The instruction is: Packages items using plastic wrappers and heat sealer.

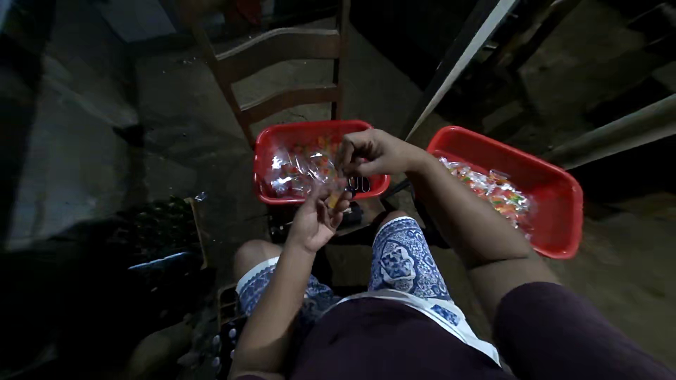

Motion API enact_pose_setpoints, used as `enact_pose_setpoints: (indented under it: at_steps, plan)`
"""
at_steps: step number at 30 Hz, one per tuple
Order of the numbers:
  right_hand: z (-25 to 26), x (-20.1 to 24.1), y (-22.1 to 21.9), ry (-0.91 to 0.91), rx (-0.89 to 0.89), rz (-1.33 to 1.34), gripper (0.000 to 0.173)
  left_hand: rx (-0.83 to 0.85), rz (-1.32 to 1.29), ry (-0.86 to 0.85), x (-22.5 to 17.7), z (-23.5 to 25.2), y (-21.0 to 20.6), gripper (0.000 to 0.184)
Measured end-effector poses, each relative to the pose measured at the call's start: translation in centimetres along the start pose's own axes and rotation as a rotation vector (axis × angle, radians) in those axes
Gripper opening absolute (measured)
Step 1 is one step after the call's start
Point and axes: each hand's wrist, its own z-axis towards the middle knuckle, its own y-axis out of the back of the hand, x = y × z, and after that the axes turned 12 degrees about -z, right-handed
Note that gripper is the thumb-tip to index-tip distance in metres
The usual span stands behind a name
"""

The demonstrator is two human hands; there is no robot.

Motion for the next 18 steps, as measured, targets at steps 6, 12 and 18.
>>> enact_pose_setpoints:
  at_steps: [6,12,18]
  plan:
    - [-4.3,2.8,-4.3,0.061,-0.283,0.088,0.013,-0.056,0.034,-0.255,3.7,-6.0,-1.2,0.029]
    - [-9.3,5.1,-14.3,-0.284,-0.732,0.409,0.029,-0.159,0.101,-0.551,7.3,-7.2,-0.7,0.018]
    - [-10.7,6.7,-16.8,-0.323,-0.777,0.350,0.004,-0.104,0.182,-0.587,10.4,-8.2,0.5,0.021]
